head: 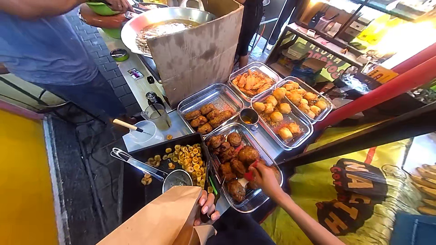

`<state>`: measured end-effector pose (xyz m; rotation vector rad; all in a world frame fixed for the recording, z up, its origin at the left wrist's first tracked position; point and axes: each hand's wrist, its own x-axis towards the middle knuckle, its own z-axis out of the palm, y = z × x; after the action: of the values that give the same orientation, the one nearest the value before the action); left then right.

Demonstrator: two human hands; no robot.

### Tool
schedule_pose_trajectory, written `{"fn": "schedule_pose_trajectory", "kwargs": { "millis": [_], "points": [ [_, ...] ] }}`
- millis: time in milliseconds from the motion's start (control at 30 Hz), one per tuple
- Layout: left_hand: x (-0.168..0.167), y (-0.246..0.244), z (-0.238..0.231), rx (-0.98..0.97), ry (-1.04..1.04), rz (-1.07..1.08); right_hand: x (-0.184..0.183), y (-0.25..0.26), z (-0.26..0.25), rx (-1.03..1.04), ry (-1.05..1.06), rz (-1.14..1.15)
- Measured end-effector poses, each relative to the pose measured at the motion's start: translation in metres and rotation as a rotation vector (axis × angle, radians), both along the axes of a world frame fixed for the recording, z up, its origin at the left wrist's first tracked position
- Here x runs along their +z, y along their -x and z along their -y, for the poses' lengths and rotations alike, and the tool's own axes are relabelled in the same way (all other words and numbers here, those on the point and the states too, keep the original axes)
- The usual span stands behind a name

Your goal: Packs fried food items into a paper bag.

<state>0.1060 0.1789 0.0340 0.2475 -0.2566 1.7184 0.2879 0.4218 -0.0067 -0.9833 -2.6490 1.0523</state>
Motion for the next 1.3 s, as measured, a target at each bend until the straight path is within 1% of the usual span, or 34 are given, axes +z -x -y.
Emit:
{"fn": "schedule_pose_trajectory", "kwargs": {
  "millis": [67, 100, 167, 200, 267, 300, 333, 400, 433, 533, 600, 633, 667, 733, 800, 833, 900, 933, 1033, 1067, 1133, 1200, 1267, 1300],
  "points": [
    [0.003, 0.002, 0.0, -0.002, 0.05, -0.006, -0.001, -0.019, 0.018, 0.101, -0.105, -0.212],
    [0.004, 0.002, 0.001, 0.001, 0.068, -0.005, 0.0, -0.03, 0.033, 0.175, -0.113, -0.271],
    [0.004, 0.002, 0.001, 0.0, 0.073, 0.012, 0.0, -0.052, 0.06, 0.282, -0.093, -0.297],
    [0.003, 0.003, 0.0, -0.012, 0.058, 0.017, -0.002, -0.057, 0.067, 0.286, -0.051, -0.298],
    [-0.002, 0.006, -0.004, -0.053, 0.012, 0.018, -0.006, -0.05, 0.065, 0.168, 0.093, -0.307],
    [-0.003, 0.005, -0.005, -0.05, 0.006, 0.019, -0.01, -0.04, 0.059, 0.075, 0.14, -0.313],
    [-0.003, 0.003, -0.007, -0.051, 0.001, 0.018, -0.014, -0.03, 0.05, -0.011, 0.145, -0.306],
    [0.002, 0.002, -0.008, -0.048, 0.017, 0.015, -0.021, -0.019, 0.033, -0.113, 0.047, -0.281],
    [0.004, 0.003, -0.009, -0.043, 0.014, 0.005, -0.022, -0.02, 0.023, -0.111, -0.03, -0.259],
    [0.003, 0.006, -0.006, -0.08, -0.018, 0.001, -0.017, -0.046, 0.004, -0.039, -0.281, -0.207],
    [0.0, 0.008, -0.005, -0.108, -0.016, 0.01, -0.016, -0.059, 0.007, 0.042, -0.442, -0.209],
    [-0.001, 0.006, -0.004, -0.103, -0.013, 0.022, -0.016, -0.064, 0.016, 0.092, -0.479, -0.218],
    [0.0, 0.003, -0.003, -0.089, -0.003, 0.034, -0.017, -0.069, 0.027, 0.138, -0.473, -0.222],
    [-0.002, 0.002, -0.003, -0.084, -0.015, 0.033, -0.017, -0.076, 0.039, 0.181, -0.335, -0.214],
    [-0.008, 0.004, -0.005, -0.097, -0.066, 0.03, -0.014, -0.073, 0.031, 0.094, -0.153, -0.186],
    [-0.008, 0.004, -0.006, -0.106, -0.07, 0.038, -0.015, -0.07, 0.021, 0.019, -0.129, -0.178],
    [-0.011, 0.003, -0.01, -0.107, -0.1, 0.048, -0.018, -0.062, 0.0, -0.085, -0.226, -0.198],
    [-0.01, 0.004, -0.01, -0.108, -0.098, 0.051, -0.017, -0.058, -0.006, -0.091, -0.304, -0.205],
    [-0.005, 0.005, -0.01, -0.104, -0.075, 0.049, -0.01, -0.06, 0.0, 0.024, -0.524, -0.2],
    [-0.003, 0.004, -0.01, -0.097, -0.061, 0.049, -0.009, -0.064, 0.008, 0.06, -0.552, -0.183],
    [-0.007, 0.005, -0.01, -0.103, -0.073, 0.055, -0.004, -0.064, 0.024, 0.096, -0.497, -0.156],
    [-0.008, 0.006, -0.01, -0.103, -0.069, 0.052, 0.001, -0.052, 0.031, 0.079, -0.325, -0.184],
    [-0.006, 0.006, -0.011, -0.125, -0.048, 0.037, -0.004, -0.043, 0.02, 0.008, -0.224, -0.203],
    [-0.005, 0.007, -0.011, -0.136, -0.048, 0.027, -0.008, -0.041, 0.01, -0.03, -0.24, -0.183]
  ]
}}
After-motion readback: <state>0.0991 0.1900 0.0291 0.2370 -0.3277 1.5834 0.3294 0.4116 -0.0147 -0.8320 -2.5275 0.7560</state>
